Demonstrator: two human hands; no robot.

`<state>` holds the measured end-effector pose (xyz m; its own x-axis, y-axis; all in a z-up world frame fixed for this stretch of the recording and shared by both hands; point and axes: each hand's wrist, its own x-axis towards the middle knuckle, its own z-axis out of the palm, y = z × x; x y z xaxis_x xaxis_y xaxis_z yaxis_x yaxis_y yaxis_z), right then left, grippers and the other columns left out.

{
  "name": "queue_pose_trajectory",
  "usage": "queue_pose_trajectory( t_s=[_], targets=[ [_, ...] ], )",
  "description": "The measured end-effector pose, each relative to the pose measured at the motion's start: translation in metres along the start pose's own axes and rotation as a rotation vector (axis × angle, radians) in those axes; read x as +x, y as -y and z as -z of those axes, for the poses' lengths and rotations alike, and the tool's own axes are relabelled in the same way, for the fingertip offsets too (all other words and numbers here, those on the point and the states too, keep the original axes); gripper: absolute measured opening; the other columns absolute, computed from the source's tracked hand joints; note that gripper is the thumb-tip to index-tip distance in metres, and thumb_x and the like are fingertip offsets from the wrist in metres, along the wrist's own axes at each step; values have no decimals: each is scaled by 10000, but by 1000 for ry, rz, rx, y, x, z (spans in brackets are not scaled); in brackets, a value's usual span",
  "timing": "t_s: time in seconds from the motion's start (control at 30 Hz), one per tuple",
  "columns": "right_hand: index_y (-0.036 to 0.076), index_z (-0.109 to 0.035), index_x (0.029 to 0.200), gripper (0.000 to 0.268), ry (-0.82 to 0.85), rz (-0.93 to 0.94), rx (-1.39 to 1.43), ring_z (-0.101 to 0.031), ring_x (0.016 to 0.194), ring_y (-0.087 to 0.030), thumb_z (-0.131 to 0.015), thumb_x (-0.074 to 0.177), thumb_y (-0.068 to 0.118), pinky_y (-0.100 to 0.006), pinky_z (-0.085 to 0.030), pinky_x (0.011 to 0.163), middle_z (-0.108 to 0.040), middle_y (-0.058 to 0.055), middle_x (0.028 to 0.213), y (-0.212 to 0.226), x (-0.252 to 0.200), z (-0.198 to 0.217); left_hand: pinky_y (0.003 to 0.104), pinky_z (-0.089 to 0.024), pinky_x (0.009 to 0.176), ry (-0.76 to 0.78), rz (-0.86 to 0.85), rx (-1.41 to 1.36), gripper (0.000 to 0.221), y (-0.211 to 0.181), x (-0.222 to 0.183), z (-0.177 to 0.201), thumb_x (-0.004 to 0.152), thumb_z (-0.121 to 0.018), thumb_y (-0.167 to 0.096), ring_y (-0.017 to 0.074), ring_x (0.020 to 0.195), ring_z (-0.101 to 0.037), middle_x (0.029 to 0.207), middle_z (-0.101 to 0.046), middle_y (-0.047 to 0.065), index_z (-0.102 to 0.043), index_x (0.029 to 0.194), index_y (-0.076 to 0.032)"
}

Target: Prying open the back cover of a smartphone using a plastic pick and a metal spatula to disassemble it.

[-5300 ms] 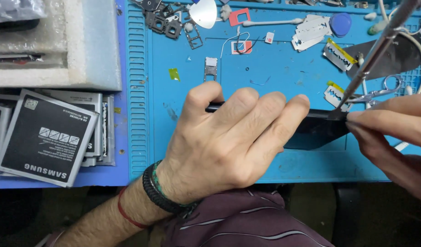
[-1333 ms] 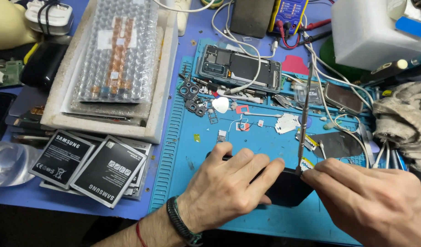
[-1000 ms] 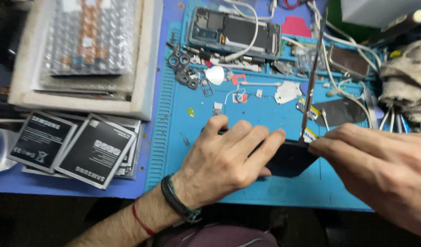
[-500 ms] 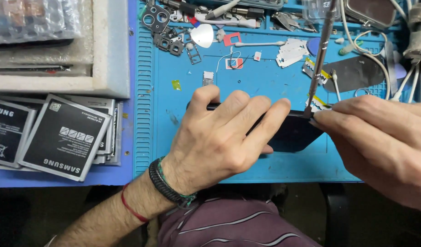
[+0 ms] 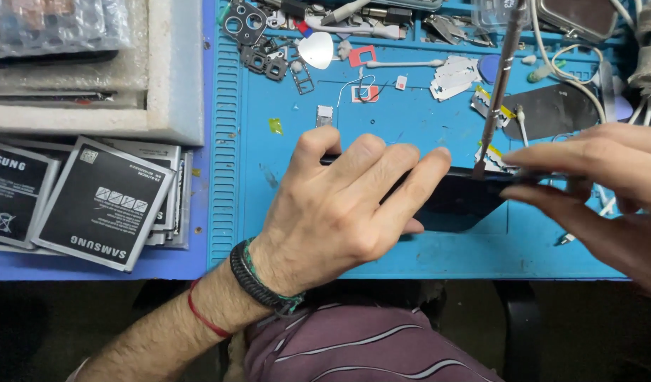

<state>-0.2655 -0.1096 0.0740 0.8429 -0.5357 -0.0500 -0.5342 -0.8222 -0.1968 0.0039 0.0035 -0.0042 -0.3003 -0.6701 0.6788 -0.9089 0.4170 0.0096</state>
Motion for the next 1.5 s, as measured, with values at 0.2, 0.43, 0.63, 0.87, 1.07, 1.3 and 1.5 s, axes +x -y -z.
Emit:
queue_pose_trajectory(
  t_s=[0.2,0.43,0.63,0.87,1.07,1.3,1.5],
  targets=[
    [62,-773,1199,256,-59,157,22,-718,850,-266,-753,947,101,-409,-571,767,-747,-99,1032,16,13,8,384,-402,924,22,0,16,506,-1,1,0,1027,-967,-541,147,951,-602,1123,-657,-48,-758,1315,-181],
    [6,-754,1132,146,-142,205,-39,-636,784,-327,-735,1026,104,-455,-490,729,-728,-122,975,17,9,-1,373,-392,925,30,7,11,426,0,0,1,1083,-889,-517,143,943,-594,1124,-661,-54,-759,1316,-185],
    [49,-772,1205,220,-115,126,-60,-648,835,-298,-761,1003,134,-435,-512,779,-711,-93,967,13,-3,0,360,-374,908,-3,4,-9,307,0,1,0,1183,-620,-416,145,908,-580,1106,-667,-48,-769,1300,-174],
    [-29,-768,1192,228,-165,191,-82,-593,745,-327,-820,1008,94,-454,-464,695,-630,-155,844,15,1,-7,368,-376,907,5,12,-26,285,-1,2,0,1165,-697,-401,150,914,-593,1128,-679,-44,-764,1306,-163],
    [-29,-769,1211,255,-173,221,-7,-600,730,-310,-815,977,62,-438,-463,668,-651,-143,852,12,5,-9,372,-380,940,17,14,-2,359,-2,2,0,1101,-880,-455,143,921,-598,1119,-667,-55,-769,1308,-183],
    [-46,-759,1181,234,-176,217,56,-586,702,-305,-802,963,27,-436,-441,645,-638,-148,823,18,11,-4,373,-383,928,25,9,16,504,-1,1,1,1032,-986,-555,142,927,-604,1127,-672,-53,-772,1304,-188],
    [23,-767,1159,195,-111,190,-90,-550,655,-338,-795,993,121,-474,-438,619,-594,-135,756,8,3,-2,371,-370,936,32,-2,9,450,-1,1,0,1072,-930,-532,139,920,-607,1139,-676,-53,-773,1316,-189]
  ],
)
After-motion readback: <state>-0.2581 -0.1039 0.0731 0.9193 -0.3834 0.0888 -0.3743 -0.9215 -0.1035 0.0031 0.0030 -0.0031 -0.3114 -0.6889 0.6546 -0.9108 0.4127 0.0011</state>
